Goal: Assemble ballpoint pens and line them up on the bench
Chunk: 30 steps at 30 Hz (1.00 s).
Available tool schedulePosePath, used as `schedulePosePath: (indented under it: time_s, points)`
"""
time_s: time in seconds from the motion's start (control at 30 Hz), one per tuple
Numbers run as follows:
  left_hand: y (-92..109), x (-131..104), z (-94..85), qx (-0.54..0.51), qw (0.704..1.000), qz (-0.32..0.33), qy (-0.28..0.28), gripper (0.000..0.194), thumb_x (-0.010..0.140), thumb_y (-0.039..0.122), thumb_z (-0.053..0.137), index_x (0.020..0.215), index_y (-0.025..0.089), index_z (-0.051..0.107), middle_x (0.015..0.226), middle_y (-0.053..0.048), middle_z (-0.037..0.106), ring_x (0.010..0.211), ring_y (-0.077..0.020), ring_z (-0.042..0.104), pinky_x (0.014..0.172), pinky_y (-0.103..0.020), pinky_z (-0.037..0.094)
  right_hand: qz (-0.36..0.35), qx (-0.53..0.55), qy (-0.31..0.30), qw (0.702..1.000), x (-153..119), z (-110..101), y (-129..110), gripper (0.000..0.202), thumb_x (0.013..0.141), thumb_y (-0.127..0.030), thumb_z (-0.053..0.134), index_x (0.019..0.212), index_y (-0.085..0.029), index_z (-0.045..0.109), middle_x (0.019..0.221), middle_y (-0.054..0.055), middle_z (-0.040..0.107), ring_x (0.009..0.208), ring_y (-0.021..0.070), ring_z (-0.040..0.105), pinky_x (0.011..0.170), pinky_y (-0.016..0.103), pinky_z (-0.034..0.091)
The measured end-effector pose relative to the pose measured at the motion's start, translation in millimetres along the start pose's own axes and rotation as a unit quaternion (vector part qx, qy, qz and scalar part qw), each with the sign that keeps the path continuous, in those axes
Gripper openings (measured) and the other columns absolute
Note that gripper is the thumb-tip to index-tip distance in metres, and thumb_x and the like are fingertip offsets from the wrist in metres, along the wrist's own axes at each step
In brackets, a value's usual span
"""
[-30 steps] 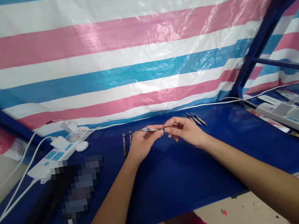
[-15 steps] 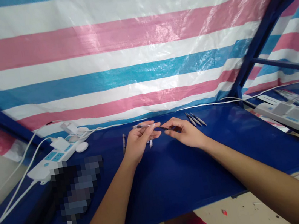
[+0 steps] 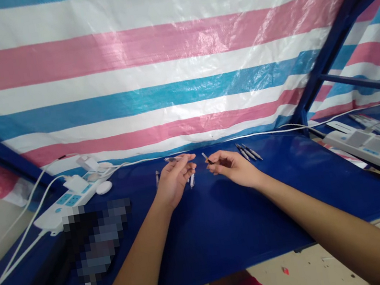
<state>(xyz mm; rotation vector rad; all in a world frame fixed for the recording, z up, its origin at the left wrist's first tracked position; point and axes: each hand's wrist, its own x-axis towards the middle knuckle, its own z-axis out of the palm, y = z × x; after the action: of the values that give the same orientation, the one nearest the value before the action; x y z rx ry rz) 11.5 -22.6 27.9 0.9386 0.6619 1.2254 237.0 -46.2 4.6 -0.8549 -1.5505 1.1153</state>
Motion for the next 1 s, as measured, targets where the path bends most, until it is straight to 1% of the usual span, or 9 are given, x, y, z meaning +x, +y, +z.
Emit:
schedulePosePath:
  time_s: [0.2, 0.3, 0.37, 0.43, 0.57, 0.67, 0.77, 0.87, 1.0]
  points:
    - [-2, 1, -6.4, 0.028, 0.997, -0.071, -0.018, 0.041, 0.082, 0.034, 0.092, 0.115, 0.016, 0.076, 0.090, -0.004, 0.068, 0.060, -0.0068, 0.049, 0.055, -0.021, 0.040, 0.024, 0.029, 0.028, 0.999, 3, -3, 0, 0.034, 0.088, -0.048, 0.086, 0.109, -0.024, 0.073, 0.103, 0.005, 0.074, 0.087, 0.0198, 0.071, 0.080, 0.037, 0.061]
    - [-5, 0, -9.4, 0.105, 0.990, -0.084, -0.044, 0.034, 0.086, 0.042, 0.088, 0.097, 0.015, 0.071, 0.079, -0.002, 0.061, 0.053, -0.0047, 0.038, 0.051, -0.021, 0.029, 0.030, 0.028, 0.036, 0.999, 3, -4, -2, 0.037, 0.086, -0.050, 0.087, 0.108, -0.024, 0.073, 0.102, 0.005, 0.075, 0.086, 0.0199, 0.072, 0.078, 0.037, 0.061]
    - [-5, 1, -11.1, 0.149, 0.983, -0.087, -0.060, 0.039, 0.089, 0.049, 0.083, 0.083, 0.015, 0.064, 0.075, 0.000, 0.057, 0.050, -0.0036, 0.031, 0.049, -0.021, 0.022, 0.033, 0.029, 0.040, 0.998, 4, -4, -2, 0.038, 0.085, -0.052, 0.088, 0.108, -0.024, 0.074, 0.102, 0.005, 0.076, 0.085, 0.0198, 0.072, 0.076, 0.037, 0.061]
    - [-3, 2, -13.5, 0.182, 0.978, -0.083, -0.061, 0.042, 0.090, 0.052, 0.081, 0.083, 0.017, 0.059, 0.074, 0.001, 0.055, 0.048, -0.0035, 0.027, 0.048, -0.022, 0.017, 0.037, 0.028, 0.041, 0.998, 4, -4, -3, 0.040, 0.084, -0.052, 0.089, 0.108, -0.024, 0.074, 0.102, 0.005, 0.076, 0.086, 0.0200, 0.072, 0.076, 0.037, 0.062]
    - [0, 5, -21.4, 0.274, 0.960, -0.049, -0.034, 0.042, 0.089, 0.060, 0.076, 0.088, 0.019, 0.065, 0.070, 0.003, 0.055, 0.047, -0.0067, 0.032, 0.047, -0.022, 0.022, 0.042, 0.015, 0.042, 0.998, 4, -4, -5, 0.039, 0.084, -0.050, 0.088, 0.108, -0.024, 0.074, 0.100, 0.004, 0.077, 0.084, 0.0189, 0.072, 0.078, 0.036, 0.061]
    - [4, 5, -26.5, 0.405, 0.914, 0.002, -0.014, 0.046, 0.093, 0.065, 0.068, 0.086, 0.020, 0.075, 0.065, 0.000, 0.059, 0.052, -0.0124, 0.046, 0.050, -0.025, 0.032, 0.051, -0.016, 0.046, 0.997, 4, -7, -6, 0.036, 0.087, -0.050, 0.085, 0.108, -0.024, 0.074, 0.101, 0.004, 0.080, 0.084, 0.0192, 0.073, 0.083, 0.037, 0.061]
    - [7, 4, -26.2, 0.470, 0.881, 0.051, 0.006, 0.042, 0.093, 0.062, 0.070, 0.100, 0.023, 0.085, 0.072, -0.002, 0.072, 0.064, -0.0179, 0.060, 0.057, -0.027, 0.040, 0.058, -0.032, 0.062, 0.996, 6, -13, -5, 0.035, 0.089, -0.051, 0.083, 0.109, -0.023, 0.074, 0.104, 0.006, 0.082, 0.092, 0.0221, 0.077, 0.093, 0.042, 0.061]
    - [9, 1, -21.2, 0.456, 0.888, 0.057, 0.021, 0.040, 0.087, 0.059, 0.078, 0.101, 0.022, 0.086, 0.075, -0.004, 0.076, 0.063, -0.0184, 0.061, 0.057, -0.028, 0.042, 0.049, -0.045, 0.080, 0.995, 8, -19, -3, 0.036, 0.088, -0.051, 0.083, 0.109, -0.023, 0.074, 0.103, 0.006, 0.083, 0.093, 0.0228, 0.077, 0.097, 0.044, 0.061]
    - [10, -2, -15.2, 0.411, 0.910, 0.049, 0.028, 0.040, 0.082, 0.058, 0.085, 0.092, 0.020, 0.084, 0.065, -0.002, 0.070, 0.055, -0.0157, 0.055, 0.053, -0.028, 0.038, 0.038, -0.051, 0.083, 0.995, 9, -23, -2, 0.039, 0.087, -0.052, 0.083, 0.109, -0.021, 0.074, 0.102, 0.007, 0.082, 0.084, 0.0208, 0.075, 0.091, 0.042, 0.061]
